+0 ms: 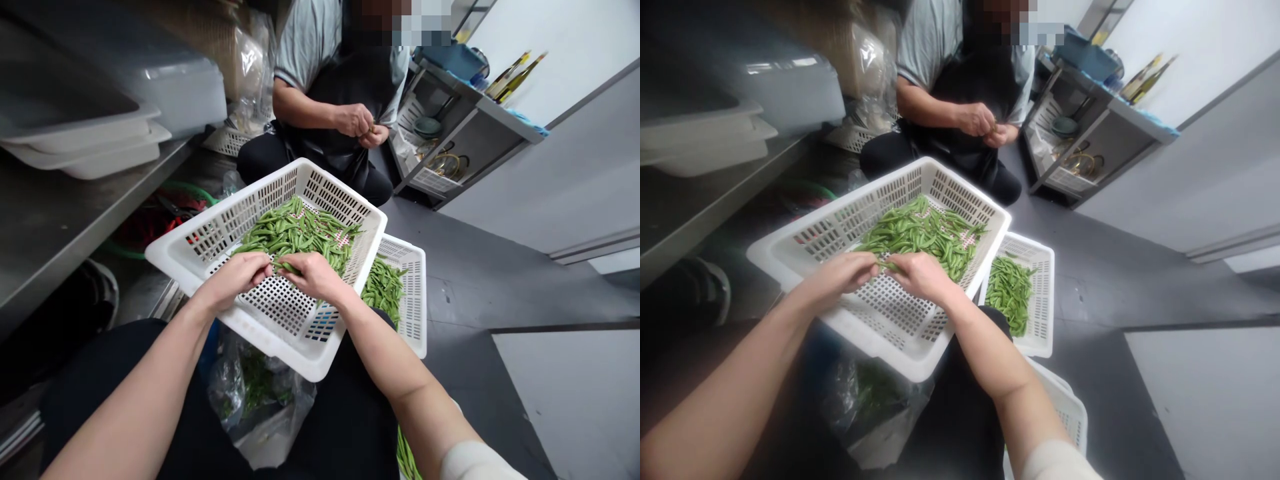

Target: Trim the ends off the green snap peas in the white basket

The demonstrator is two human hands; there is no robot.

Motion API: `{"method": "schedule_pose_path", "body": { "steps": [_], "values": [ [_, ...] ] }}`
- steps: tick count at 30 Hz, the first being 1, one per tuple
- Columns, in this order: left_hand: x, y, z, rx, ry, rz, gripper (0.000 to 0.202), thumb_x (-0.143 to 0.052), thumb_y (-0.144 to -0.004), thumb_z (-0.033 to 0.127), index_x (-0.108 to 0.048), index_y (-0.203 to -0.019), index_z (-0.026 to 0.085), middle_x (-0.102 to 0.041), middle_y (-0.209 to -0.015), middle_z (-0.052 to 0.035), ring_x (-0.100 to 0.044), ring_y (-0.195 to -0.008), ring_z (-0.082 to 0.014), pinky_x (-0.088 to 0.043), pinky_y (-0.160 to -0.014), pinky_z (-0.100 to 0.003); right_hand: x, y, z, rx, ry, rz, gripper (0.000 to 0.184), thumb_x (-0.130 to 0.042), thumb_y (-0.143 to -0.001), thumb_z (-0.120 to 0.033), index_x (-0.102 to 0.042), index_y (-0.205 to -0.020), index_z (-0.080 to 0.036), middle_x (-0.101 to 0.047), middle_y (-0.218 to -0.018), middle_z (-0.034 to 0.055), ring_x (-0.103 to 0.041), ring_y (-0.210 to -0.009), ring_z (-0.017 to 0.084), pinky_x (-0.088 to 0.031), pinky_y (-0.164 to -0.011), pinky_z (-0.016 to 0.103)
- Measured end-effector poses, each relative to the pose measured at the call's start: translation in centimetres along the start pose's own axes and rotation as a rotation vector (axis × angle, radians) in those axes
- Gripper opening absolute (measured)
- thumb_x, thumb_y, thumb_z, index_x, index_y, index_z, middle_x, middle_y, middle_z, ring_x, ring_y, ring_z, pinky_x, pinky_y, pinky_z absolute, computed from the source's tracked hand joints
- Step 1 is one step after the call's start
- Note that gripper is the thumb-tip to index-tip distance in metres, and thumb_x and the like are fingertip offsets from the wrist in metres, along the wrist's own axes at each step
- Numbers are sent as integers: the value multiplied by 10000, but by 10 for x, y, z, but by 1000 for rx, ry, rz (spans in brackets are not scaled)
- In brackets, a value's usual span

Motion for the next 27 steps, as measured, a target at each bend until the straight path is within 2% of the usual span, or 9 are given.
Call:
{"method": "schedule_pose_path", "body": {
  "steps": [3,7,11,14,18,20,23,25,27],
  "values": [
    [-2,1,3,0,-49,-58,228,-472,-664,269,-492,-450,194,-375,-426,38,-309,-420,-98,-239,-416,-213,2,0,6,-16,-8,-25,136,-503,-883,-212,-608,-823,-150,-556,-721,12,-455,-664,107,-301,-644,212],
    [-2,-4,-6,-5,-99,-54,232,-455,-677,253,-492,-456,196,-390,-426,35,-341,-435,-105,-268,-433,-221,3,1,8,-31,7,-56,143,-509,-880,-209,-622,-814,-151,-576,-728,19,-471,-676,109,-296,-644,213],
    [-4,-7,-15,8,-155,-71,221,-461,-670,287,-476,-468,197,-384,-450,40,-327,-451,-106,-238,-432,-225,3,2,5,-4,-2,-73,152,-511,-875,-209,-636,-817,-146,-580,-716,19,-471,-659,105,-301,-635,215],
    [-6,-6,-14,6,-157,-84,219,-462,-640,295,-442,-444,200,-371,-457,37,-317,-459,-106,-227,-434,-228,2,3,3,4,-92,-73,160,-512,-866,-205,-649,-818,-137,-575,-697,9,-471,-638,93,-321,-636,213],
    [-7,-3,-6,5,-59,-76,193,-433,-607,283,-405,-433,207,-325,-439,37,-273,-441,-102,-201,-431,-230,5,2,11,-105,-505,-9,171,-572,-826,-294,-651,-822,-143,-550,-648,-19,-464,-580,79,-354,-587,206],
    [-6,-1,-1,5,-26,-83,185,-437,-592,277,-404,-425,204,-322,-435,35,-262,-437,-98,-192,-431,-229,8,2,21,-205,-810,67,236,-591,-804,-375,-634,-852,-148,-472,-575,-50,-384,-477,60,-301,-474,190],
    [-7,2,2,18,-62,-186,180,-448,-579,280,-432,-419,197,-361,-438,27,-294,-439,-97,-215,-433,-227,15,4,36,-348,-1184,216,307,-620,-772,-427,-596,-918,-158,-371,-530,-90,-246,-391,34,-174,-374,172],
    [-10,3,1,19,-113,-277,184,-448,-581,282,-445,-420,195,-392,-434,24,-324,-438,-100,-240,-436,-226,16,5,40,-388,-1317,234,304,-644,-754,-406,-583,-918,-158,-357,-523,-98,-223,-381,25,-146,-357,158],
    [-11,3,-1,-4,-150,-302,198,-450,-603,287,-454,-428,195,-420,-435,23,-351,-440,-104,-265,-442,-224,14,5,37,-393,-1382,190,283,-644,-759,-384,-580,-910,-153,-355,-512,-100,-219,-376,21,-138,-352,149]
  ]
}}
Point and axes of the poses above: each hand's wrist, its own y-axis away from the middle knuckle, its own x-axis out of the back of the hand, z = x × y, the point moved 5 cm from there along -y, towards the middle knuckle
